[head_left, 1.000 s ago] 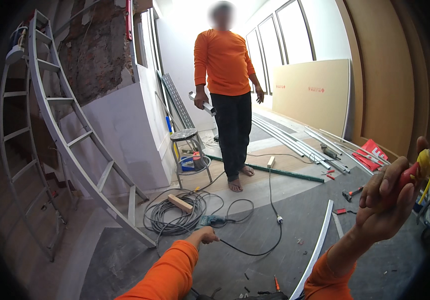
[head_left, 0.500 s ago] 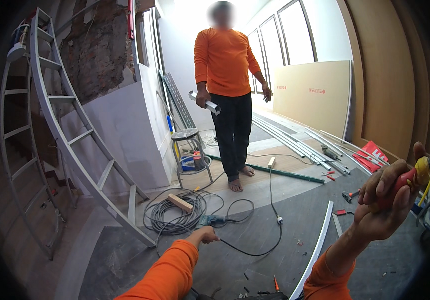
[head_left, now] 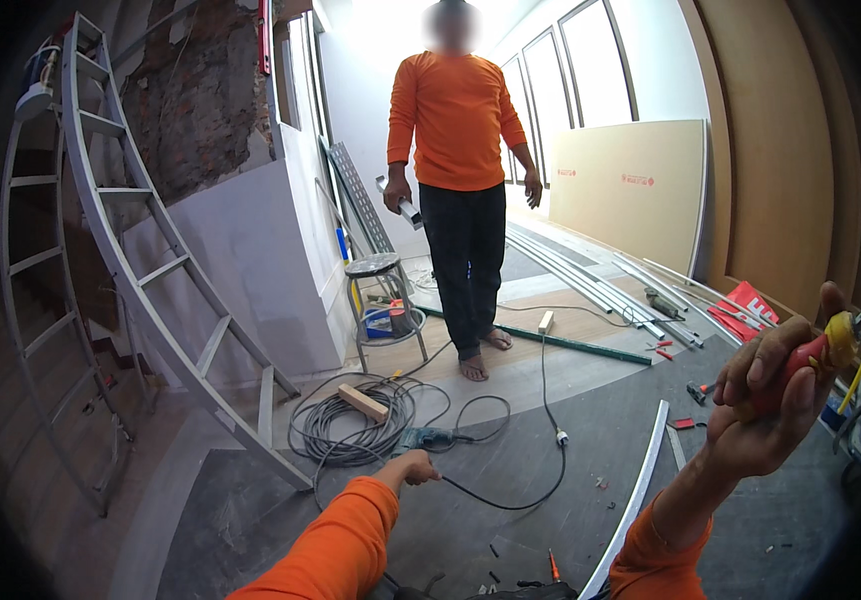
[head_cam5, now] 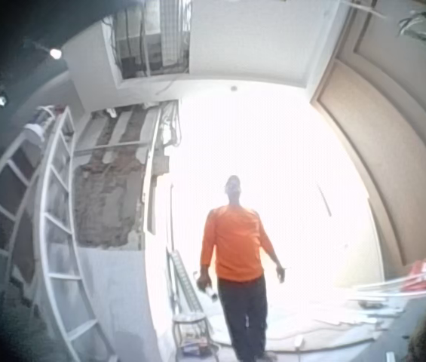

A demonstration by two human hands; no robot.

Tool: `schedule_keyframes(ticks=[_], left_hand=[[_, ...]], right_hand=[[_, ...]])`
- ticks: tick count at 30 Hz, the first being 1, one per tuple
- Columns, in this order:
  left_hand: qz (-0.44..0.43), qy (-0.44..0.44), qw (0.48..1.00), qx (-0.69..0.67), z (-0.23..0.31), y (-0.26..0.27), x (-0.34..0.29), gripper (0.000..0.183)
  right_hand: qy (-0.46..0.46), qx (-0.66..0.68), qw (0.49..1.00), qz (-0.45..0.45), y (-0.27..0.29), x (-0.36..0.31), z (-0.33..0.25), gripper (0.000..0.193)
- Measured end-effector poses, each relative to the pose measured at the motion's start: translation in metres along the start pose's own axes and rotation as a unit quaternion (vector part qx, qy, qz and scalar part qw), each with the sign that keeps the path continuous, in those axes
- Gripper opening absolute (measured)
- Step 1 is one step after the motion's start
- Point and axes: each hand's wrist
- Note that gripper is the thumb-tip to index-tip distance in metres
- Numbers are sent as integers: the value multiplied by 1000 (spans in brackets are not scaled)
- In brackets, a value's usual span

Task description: The person sits on the floor and uses a screwdriver to tighten the screws on an electrical plug, securing the wires inside. The person then picks up the plug and inspects the connection.

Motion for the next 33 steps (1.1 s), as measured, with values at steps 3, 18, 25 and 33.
schedule_keyframes(ticks=[3,18,25,33], left_hand=[[6,3,1000,3,-5,1,2,48],[10,-7,1000,0,-5,-1,6,46],[18,-11,1000,-7,-8,-2,8,45],[18,-9,1000,8,-2,1,3,47]], right_hand=[[-3,1,1000,-2,1,0,1,72],[24,1,999,-27,1,-2,8,66],[23,8,999,-33,1,-2,6,66],[30,2,999,-20,-4,-1,2,66]])
Point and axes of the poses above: each hand's wrist, its own x-axis towards the middle knuckle, its own y-axis out of the back of the hand, z = x × y, and after that the axes turned 5 degrees about -y, right-handed
